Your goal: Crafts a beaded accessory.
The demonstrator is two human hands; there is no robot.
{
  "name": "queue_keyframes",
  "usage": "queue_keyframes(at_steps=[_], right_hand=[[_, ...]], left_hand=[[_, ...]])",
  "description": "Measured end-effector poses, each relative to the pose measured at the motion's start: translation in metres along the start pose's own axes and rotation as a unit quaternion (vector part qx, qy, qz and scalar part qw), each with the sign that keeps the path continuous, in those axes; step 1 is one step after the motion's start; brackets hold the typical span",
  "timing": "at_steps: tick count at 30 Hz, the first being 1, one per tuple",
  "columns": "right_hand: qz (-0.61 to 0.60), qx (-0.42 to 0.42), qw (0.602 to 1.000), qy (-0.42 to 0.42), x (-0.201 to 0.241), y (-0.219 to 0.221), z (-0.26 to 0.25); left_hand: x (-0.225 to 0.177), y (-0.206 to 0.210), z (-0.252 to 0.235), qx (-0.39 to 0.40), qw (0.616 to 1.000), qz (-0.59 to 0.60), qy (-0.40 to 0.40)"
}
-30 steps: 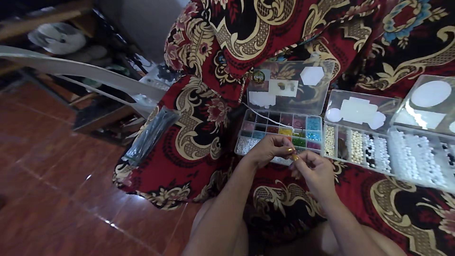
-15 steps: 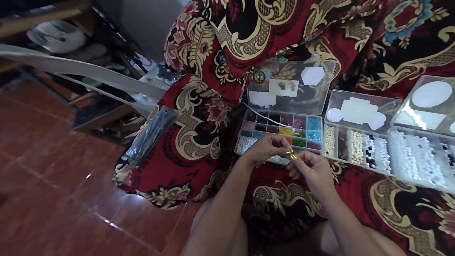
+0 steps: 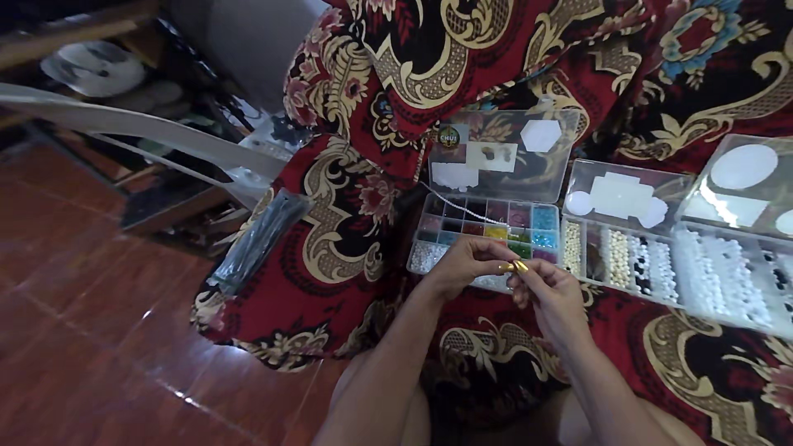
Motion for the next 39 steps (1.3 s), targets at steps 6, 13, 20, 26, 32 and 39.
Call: queue_keyframes(at_steps=[6, 13, 20, 26, 32, 39], right_hand=[[0.019, 0.0, 0.997, -0.069, 0.001, -0.002, 0.001], [0.035, 0.001, 0.997, -0.072, 0.003, -0.003, 0.001], [0.028, 0.051, 0.996, -0.071, 0.002, -0.001, 0.001], [0.056, 0.035, 0.995, -0.069, 0.004, 0.001, 0.003], [0.103, 0.019, 0.991, -0.086, 0.007, 0.001, 0.005], [0.146, 0.001, 0.983, -0.107, 0.009, 0.002, 0.007]], left_hand=[[0.017, 0.01, -0.002, 0.014, 0.989, 0.142, -0.031], [0.022, 0.013, -0.004, 0.022, 0.984, 0.172, -0.04], [0.006, 0.002, -0.003, -0.002, 0.997, 0.076, -0.018], [0.004, -0.002, -0.004, 0.002, 0.999, 0.047, -0.01], [0.002, -0.002, -0.004, 0.001, 0.999, 0.045, -0.014], [0.002, -0.002, -0.004, 0.005, 1.0, 0.028, -0.008]])
Point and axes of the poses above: each hand's wrist, its own z-axis away from the middle knuckle, its own y-axis out of the palm, x = y × z, the point moved 5 cm from there along -z, towards the middle knuckle, and after that the axes turned 14 degrees about z, right-handed, at the moved point
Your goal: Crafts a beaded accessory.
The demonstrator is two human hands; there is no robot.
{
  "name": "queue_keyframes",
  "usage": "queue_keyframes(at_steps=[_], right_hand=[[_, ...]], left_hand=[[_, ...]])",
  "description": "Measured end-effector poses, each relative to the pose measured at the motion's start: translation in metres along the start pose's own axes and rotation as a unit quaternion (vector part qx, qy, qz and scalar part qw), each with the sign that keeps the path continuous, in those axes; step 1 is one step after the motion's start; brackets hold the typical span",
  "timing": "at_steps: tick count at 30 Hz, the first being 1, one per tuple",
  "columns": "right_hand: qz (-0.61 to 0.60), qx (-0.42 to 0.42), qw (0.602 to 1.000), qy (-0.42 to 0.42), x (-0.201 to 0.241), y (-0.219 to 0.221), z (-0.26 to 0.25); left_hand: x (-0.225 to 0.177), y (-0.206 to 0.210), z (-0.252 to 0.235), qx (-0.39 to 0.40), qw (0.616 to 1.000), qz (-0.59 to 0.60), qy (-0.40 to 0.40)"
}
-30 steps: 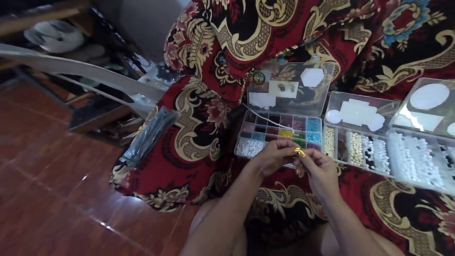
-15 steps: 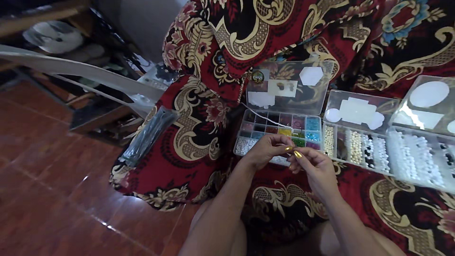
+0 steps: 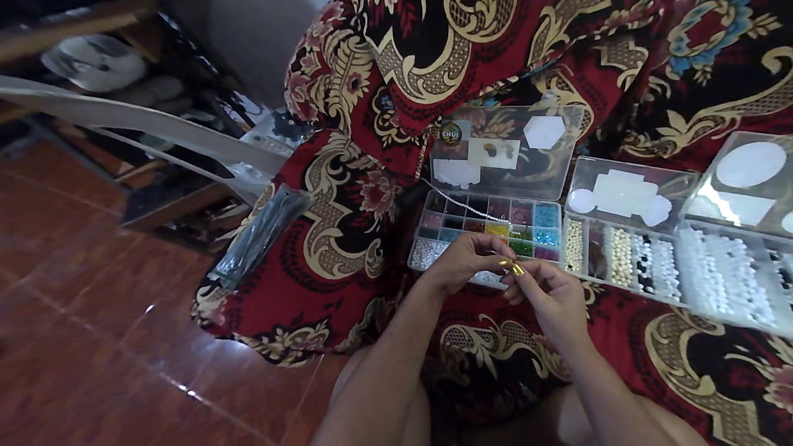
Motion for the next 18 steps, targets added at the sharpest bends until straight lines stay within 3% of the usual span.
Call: queue_keyframes(at_steps=[18], right_hand=[[-0.078, 0.005, 0.996, 0.036, -0.005, -0.0011, -0.0023]], left_hand=[[-0.0046, 0.0004, 0.0031, -0.028, 0.999, -0.006, 0.03]])
Point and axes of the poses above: each hand's wrist, its own z-axis away from the middle knuckle, its own y-axis out of the palm, x = y × z, the point moved 5 cm from there along -z, towards the middle knuckle, and after that the axes turned 14 degrees about z, right-handed, at the moved point
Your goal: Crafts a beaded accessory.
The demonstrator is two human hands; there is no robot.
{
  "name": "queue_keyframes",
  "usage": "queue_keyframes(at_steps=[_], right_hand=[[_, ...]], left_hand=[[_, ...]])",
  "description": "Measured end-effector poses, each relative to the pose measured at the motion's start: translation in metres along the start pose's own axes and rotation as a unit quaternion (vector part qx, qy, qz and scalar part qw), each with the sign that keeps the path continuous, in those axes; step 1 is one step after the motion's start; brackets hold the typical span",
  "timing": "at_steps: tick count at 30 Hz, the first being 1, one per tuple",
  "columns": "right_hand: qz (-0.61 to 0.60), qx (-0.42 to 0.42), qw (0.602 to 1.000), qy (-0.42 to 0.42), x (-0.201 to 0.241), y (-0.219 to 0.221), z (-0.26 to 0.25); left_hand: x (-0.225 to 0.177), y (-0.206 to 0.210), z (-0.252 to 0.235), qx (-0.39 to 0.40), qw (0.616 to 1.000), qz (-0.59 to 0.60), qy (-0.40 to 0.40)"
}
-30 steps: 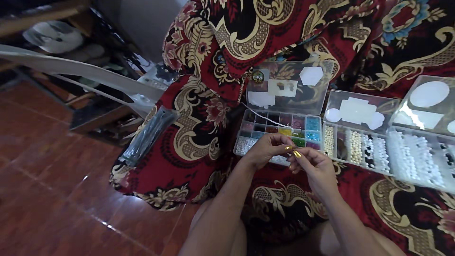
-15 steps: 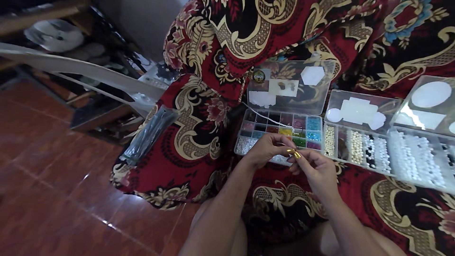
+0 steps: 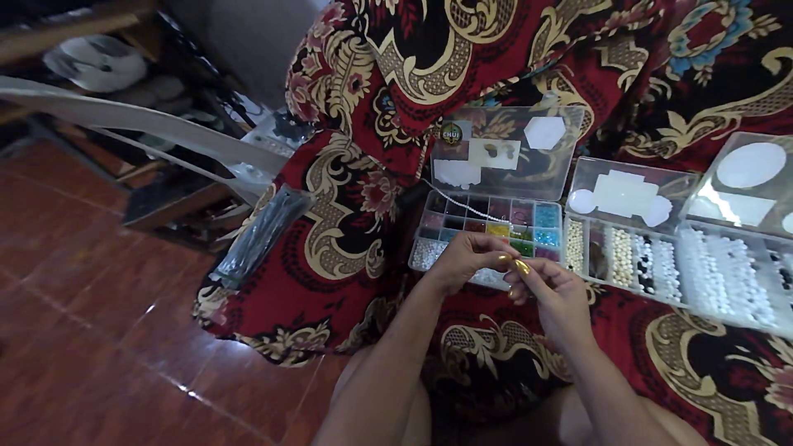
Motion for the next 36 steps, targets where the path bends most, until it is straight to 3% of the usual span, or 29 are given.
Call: queue_keyframes(at_steps=[12, 25, 36], right_hand=[[-0.018, 0.0, 0.999, -0.032, -0.001, 0.0, 0.0], [0.021, -0.01, 0.999, -0.029, -0.001, -0.001, -0.002], [0.018, -0.019, 0.999, -0.025, 0.0, -0.002, -0.001]], left_hand=[[0.0, 0.003, 0.001, -0.002, 1.0, 0.014, 0.019], [-0.001, 0.011, 0.0, 0.027, 0.997, -0.064, 0.039], [0.001, 0.01, 0.0, 0.036, 0.999, 0.0, 0.027]])
Point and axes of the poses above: each hand's wrist, its own z-axis away from the middle knuckle, its own y-axis out of the palm, x = y × z, the point moved 5 cm from there along -z, towards the middle knuckle, and after that the axes turned 14 degrees about z, right-handed, at the moved point
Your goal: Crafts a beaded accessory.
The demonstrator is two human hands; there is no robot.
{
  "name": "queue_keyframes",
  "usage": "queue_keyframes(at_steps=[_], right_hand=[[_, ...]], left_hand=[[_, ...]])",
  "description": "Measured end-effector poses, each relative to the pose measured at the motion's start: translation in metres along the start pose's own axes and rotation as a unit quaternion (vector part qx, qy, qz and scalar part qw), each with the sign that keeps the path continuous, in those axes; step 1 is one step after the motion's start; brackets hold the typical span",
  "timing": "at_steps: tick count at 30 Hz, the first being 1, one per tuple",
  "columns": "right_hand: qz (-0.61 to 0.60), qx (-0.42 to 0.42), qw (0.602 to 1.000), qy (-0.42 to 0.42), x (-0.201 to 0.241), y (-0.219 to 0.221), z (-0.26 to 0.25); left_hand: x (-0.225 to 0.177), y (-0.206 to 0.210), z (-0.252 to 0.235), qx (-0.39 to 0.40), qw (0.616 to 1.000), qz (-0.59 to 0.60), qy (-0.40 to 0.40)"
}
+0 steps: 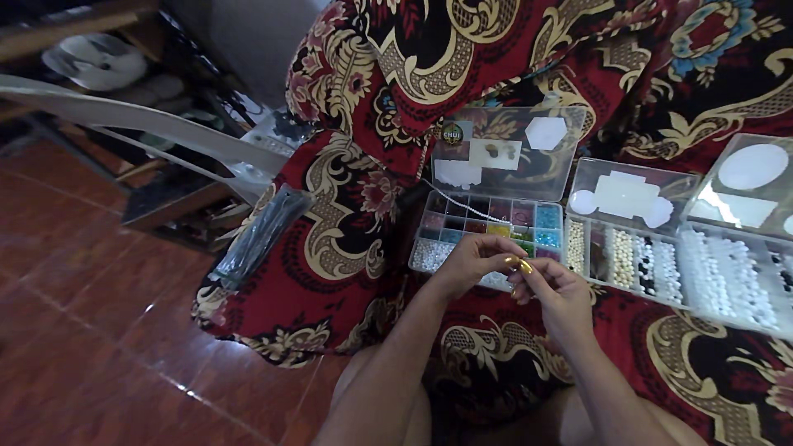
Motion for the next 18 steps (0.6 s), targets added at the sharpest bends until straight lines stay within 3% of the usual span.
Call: queue_keyframes(at_steps=[7, 18], right_hand=[[-0.03, -0.001, 0.999, 0.015, -0.001, -0.002, 0.0], [-0.047, 0.031, 0.998, 0.001, -0.003, 0.0, 0.0]], left_hand=[[0.01, 0.001, -0.002, -0.019, 0.999, 0.032, 0.012], [0.013, 0.001, -0.002, -0.081, 0.993, 0.078, -0.047]])
Point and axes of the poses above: each hand's wrist, its own z-axis away from the middle knuckle, its own y-axis out of the palm, x = y × z, the point moved 5 cm from there along -z, towards the middle knuckle, and after that the axes turned 14 degrees about z, right-handed, at the moved point
